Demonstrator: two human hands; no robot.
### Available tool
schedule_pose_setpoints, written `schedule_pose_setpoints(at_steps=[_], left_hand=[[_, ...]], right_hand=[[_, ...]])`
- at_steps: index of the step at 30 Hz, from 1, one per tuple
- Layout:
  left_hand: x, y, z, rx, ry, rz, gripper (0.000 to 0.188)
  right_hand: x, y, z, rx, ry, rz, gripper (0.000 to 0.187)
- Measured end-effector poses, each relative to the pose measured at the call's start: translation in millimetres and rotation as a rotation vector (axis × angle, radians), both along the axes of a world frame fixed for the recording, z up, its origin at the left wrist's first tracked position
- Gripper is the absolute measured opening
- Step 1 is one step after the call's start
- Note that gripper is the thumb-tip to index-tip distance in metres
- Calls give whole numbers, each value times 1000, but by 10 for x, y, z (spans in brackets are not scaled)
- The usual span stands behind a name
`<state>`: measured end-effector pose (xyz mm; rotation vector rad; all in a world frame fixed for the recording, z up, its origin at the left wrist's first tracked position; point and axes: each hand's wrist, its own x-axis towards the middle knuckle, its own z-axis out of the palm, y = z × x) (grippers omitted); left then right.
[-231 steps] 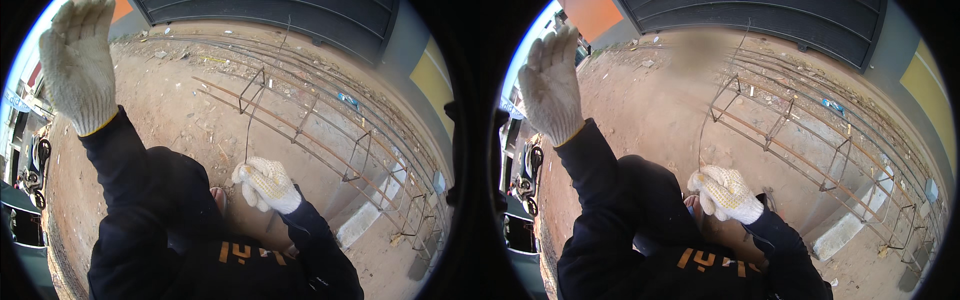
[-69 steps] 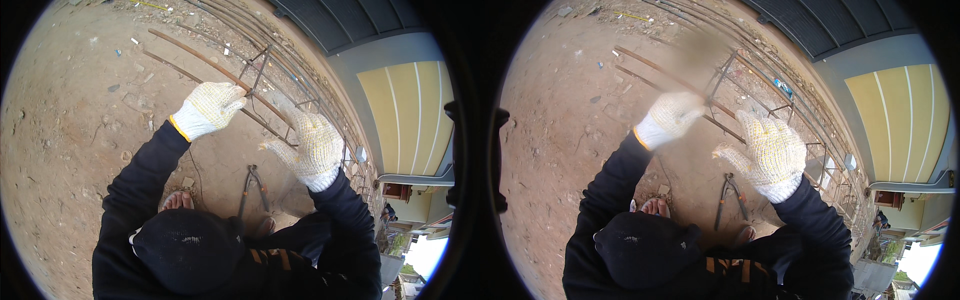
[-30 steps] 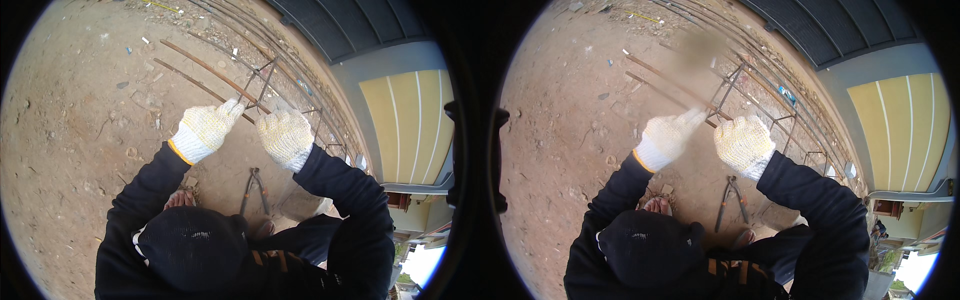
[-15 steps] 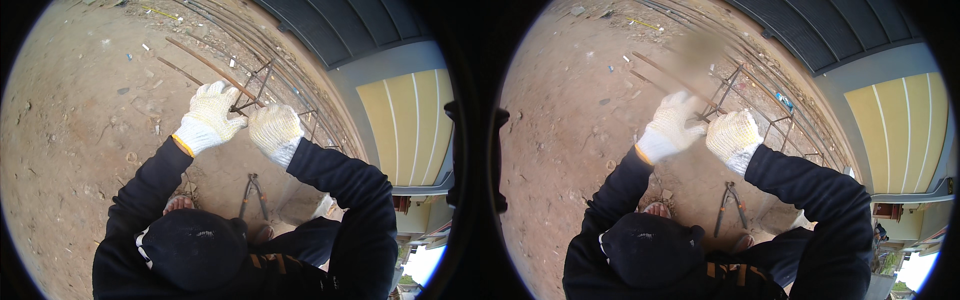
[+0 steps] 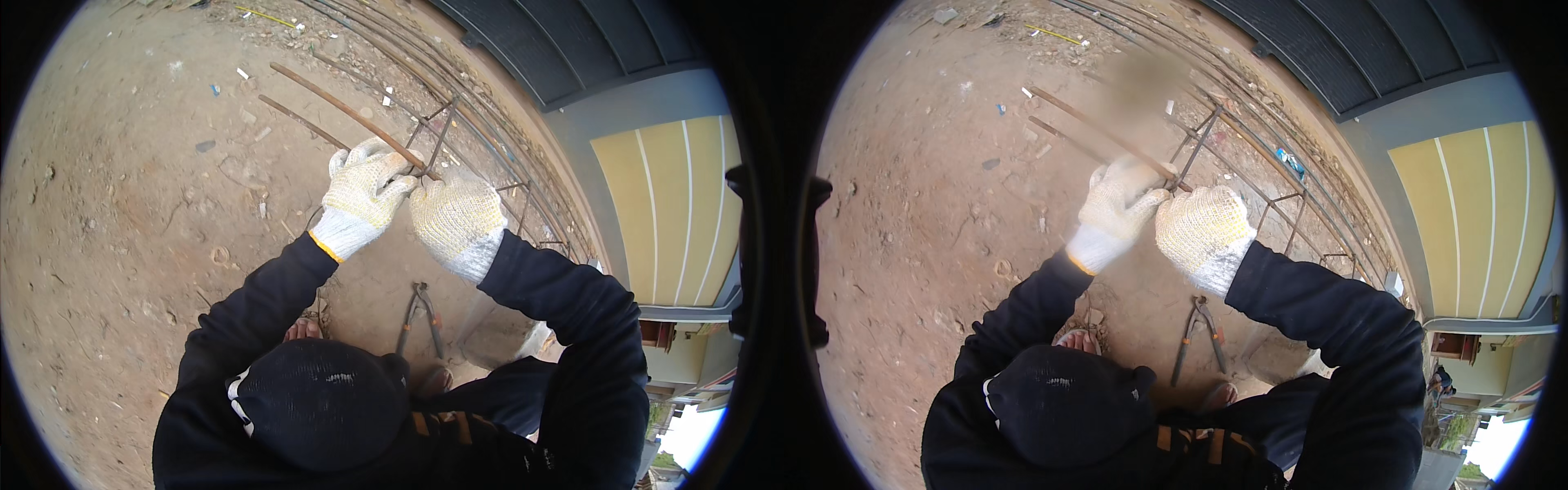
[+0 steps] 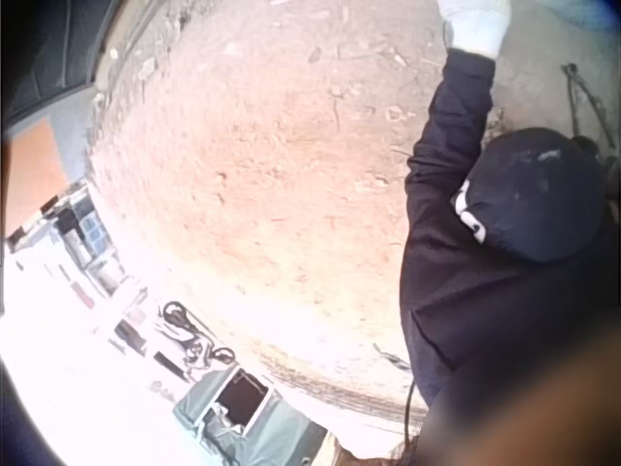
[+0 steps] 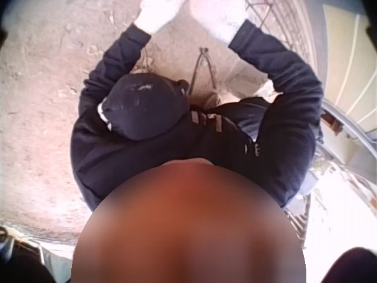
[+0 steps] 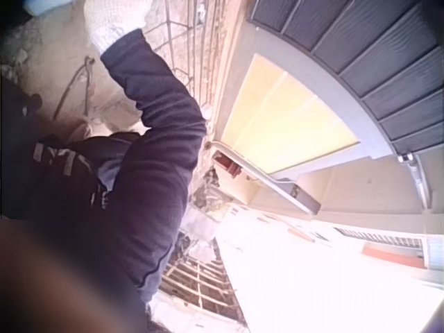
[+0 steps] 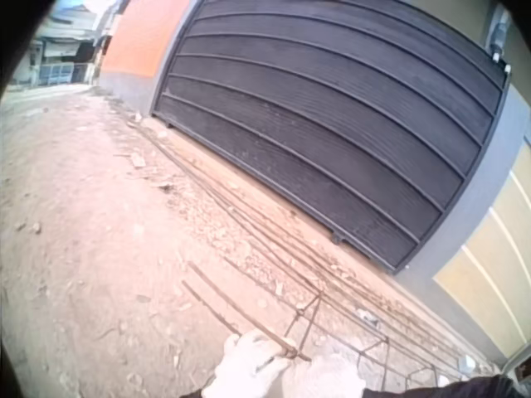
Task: The person assembles a metal frame by wrapping wire around the joints and twisting it with pliers. They repeat this process at multiple connection points along the frame.
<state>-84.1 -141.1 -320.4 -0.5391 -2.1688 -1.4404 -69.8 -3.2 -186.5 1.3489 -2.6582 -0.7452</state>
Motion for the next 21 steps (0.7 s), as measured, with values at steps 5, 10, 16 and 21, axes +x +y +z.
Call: schedule_pose_setpoints(at_steps=[5, 10, 16, 21], left_hand=[[-24, 20, 85, -66, 24, 88, 25], [-49, 109, 94, -172, 26, 134, 21], [-118, 23, 71, -202, 66, 69, 21], [-138, -10, 57, -138, 259, 119, 16]], right_hand=[[-168, 173, 229, -321, -107, -288, 22], [-396, 210, 345, -607, -426, -574, 34], [-144, 126, 191, -519, -249, -218, 24], [56, 110, -4, -205, -45, 40, 18]])
